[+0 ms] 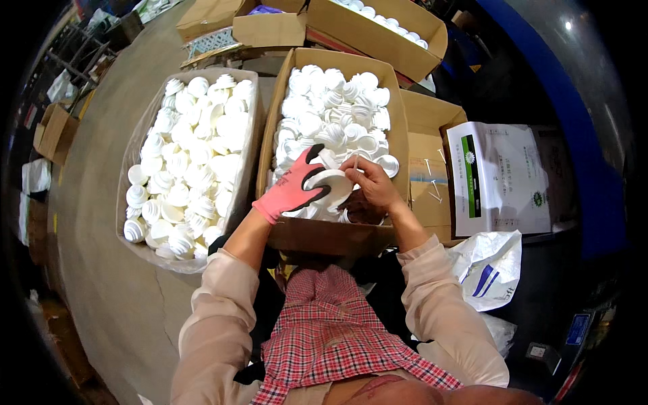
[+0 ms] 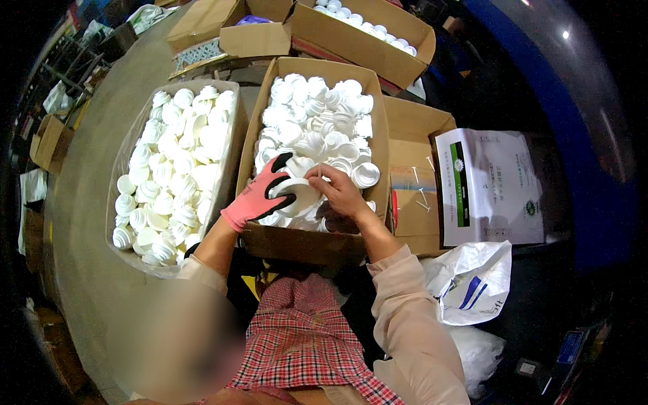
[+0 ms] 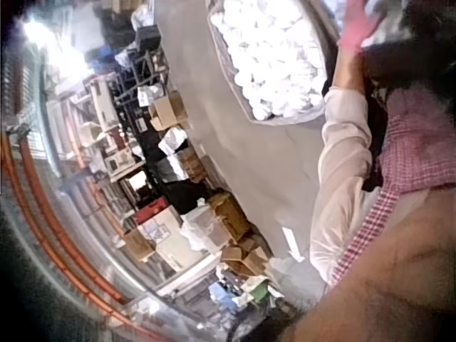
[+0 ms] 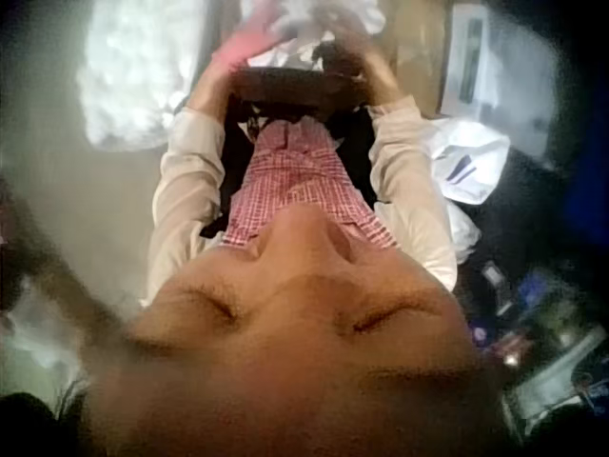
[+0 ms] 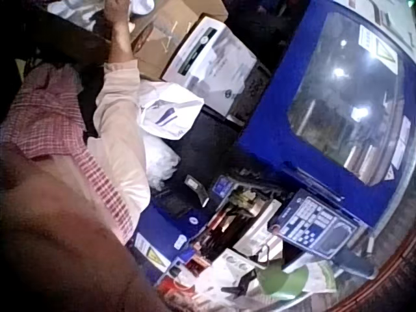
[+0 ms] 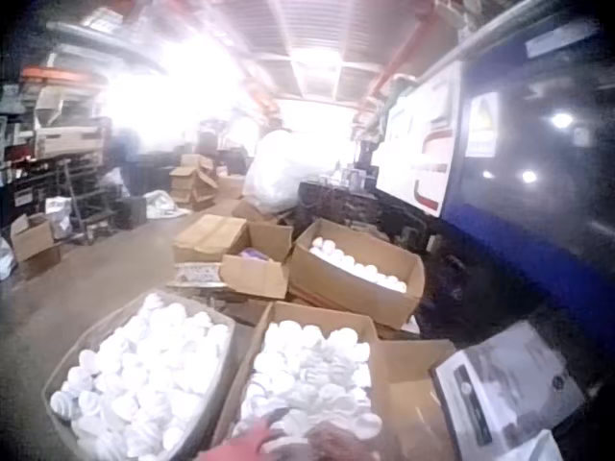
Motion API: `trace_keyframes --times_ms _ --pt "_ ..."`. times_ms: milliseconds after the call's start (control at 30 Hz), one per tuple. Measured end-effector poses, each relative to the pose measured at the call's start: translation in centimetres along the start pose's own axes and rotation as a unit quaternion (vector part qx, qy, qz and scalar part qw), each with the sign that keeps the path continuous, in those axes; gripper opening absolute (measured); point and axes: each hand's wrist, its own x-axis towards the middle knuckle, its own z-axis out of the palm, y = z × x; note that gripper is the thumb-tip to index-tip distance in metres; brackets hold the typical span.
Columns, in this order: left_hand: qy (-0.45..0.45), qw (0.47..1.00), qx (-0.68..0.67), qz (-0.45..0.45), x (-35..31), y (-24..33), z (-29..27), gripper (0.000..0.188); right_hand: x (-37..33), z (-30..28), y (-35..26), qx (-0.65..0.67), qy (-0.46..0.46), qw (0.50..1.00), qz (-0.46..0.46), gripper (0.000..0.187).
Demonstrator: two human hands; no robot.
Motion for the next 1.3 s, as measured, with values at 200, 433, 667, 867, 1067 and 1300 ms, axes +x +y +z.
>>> trace_keyframes --times_ms 200,433,667,867,1067,1300 --pt "-0.013 0.995 0.074 0.058 0.9 1.2 -0.4 0.048 -0.3 -1.8 0.0 0.118 -0.011 0.992 0.046 0.031" --pt "-0.041 0.995 0.033 -0.090 1.5 0.6 2.2 0.046 0.1 -2.5 1.7 0.073 0.114 0.989 0.060 0.034" --pt "0.126 0.972 -0.054 -0.191 2.3 -1.2 6.6 0.046 1.2 -3.0 4.9 0.493 0.360 0.779 0.142 0.028" --pt "0.099 0.951 0.055 -0.289 2.5 0.8 4.9 0.049 -5.7 -14.0 5.6 0.399 0.586 0.705 0.000 0.033" --pt "0.102 0.951 0.207 -0.206 0.6 -7.7 4.8 0.047 -24.0 -21.2 -1.5 -0.283 0.515 0.791 0.171 0.029" --pt "0.055 0.648 -0.741 -0.168 1.3 -0.7 1.5 0.043 -31.3 -17.7 -2.3 -0.471 0.358 0.755 0.284 0.041"
